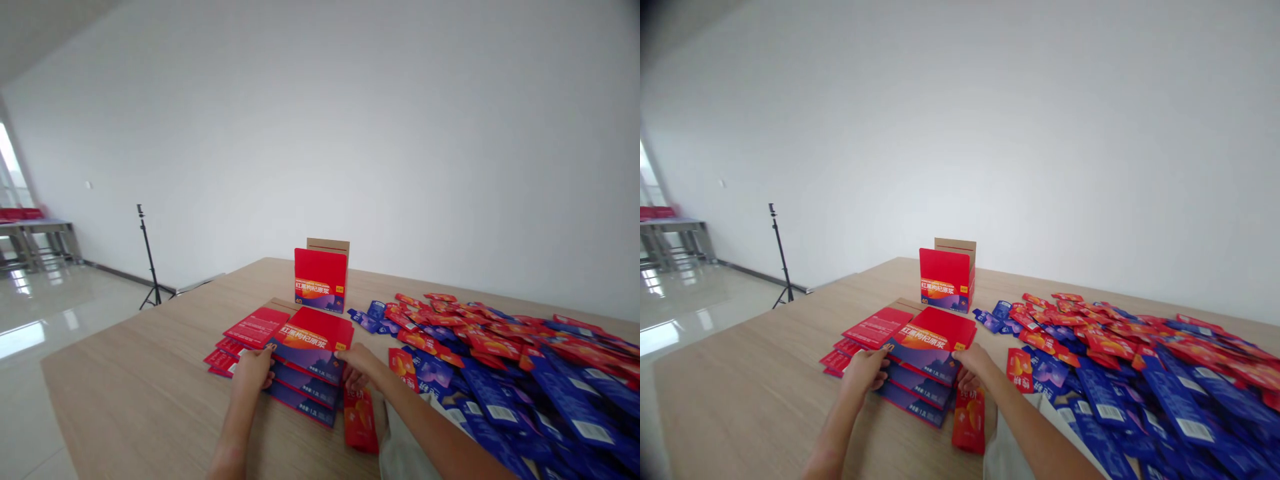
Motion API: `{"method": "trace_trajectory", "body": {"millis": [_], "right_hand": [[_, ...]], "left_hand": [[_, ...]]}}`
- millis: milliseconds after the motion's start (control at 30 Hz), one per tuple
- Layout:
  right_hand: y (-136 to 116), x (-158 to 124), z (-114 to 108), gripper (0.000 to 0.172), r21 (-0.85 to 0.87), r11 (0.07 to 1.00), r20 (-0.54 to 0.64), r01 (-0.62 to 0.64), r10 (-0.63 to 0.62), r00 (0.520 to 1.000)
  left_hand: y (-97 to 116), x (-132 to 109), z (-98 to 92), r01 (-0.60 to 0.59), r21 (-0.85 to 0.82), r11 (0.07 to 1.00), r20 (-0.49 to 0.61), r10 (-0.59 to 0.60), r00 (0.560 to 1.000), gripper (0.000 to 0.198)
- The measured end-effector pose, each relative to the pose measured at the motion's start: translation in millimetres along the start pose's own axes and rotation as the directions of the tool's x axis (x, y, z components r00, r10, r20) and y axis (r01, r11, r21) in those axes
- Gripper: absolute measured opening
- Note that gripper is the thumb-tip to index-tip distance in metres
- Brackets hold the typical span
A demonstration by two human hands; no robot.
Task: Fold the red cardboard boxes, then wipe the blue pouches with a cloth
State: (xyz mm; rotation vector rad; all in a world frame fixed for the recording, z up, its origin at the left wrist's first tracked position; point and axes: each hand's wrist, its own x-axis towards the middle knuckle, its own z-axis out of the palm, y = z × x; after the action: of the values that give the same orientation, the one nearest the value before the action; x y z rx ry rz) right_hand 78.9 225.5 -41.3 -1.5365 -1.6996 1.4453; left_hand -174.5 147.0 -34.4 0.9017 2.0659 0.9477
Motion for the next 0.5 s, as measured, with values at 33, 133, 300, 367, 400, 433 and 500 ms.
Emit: {"method": "trace_trajectory", "body": {"millis": [33, 133, 300, 367, 400, 433, 500], "right_hand": [[0, -1, 0, 0.031, 0.006, 0.998, 0.011, -0.059, 0.059, 0.998], [-2, -4, 0, 0.035, 0.062, 0.983, 0.027, -0.170, 0.169, 0.985], [-9, -10, -5, 0.034, 0.236, 0.963, 0.033, -0.131, 0.126, 0.991], [-11, -14, -7, 0.033, 0.306, 0.948, 0.016, -0.090, 0.090, 0.996], [-12, -17, -9, 0.032, 0.336, 0.939, 0.005, -0.067, 0.070, 0.998], [-14, -20, -10, 0.031, 0.364, 0.931, -0.009, -0.040, 0.047, 0.999], [-17, -28, -14, 0.028, 0.413, 0.910, -0.046, 0.028, -0.010, 0.999]], "left_hand": [[1, 0, 2.2, 0.027, -0.065, 0.998, 0.034, -0.025, 0.999, 0.038], [4, 0, 11.0, 0.073, -0.225, 0.972, 0.098, -0.052, 0.994, 0.040], [9, -3, 19.3, 0.055, -0.411, 0.910, 0.111, -0.009, 0.994, 0.040], [10, -6, 18.6, 0.027, -0.471, 0.882, 0.105, 0.026, 0.994, 0.039], [10, -9, 17.9, 0.009, -0.497, 0.868, 0.102, 0.048, 0.994, 0.039], [10, -12, 17.3, -0.007, -0.519, 0.855, 0.102, 0.070, 0.992, 0.038], [9, -21, 16.7, -0.037, -0.548, 0.836, 0.104, 0.112, 0.988, 0.037]]}}
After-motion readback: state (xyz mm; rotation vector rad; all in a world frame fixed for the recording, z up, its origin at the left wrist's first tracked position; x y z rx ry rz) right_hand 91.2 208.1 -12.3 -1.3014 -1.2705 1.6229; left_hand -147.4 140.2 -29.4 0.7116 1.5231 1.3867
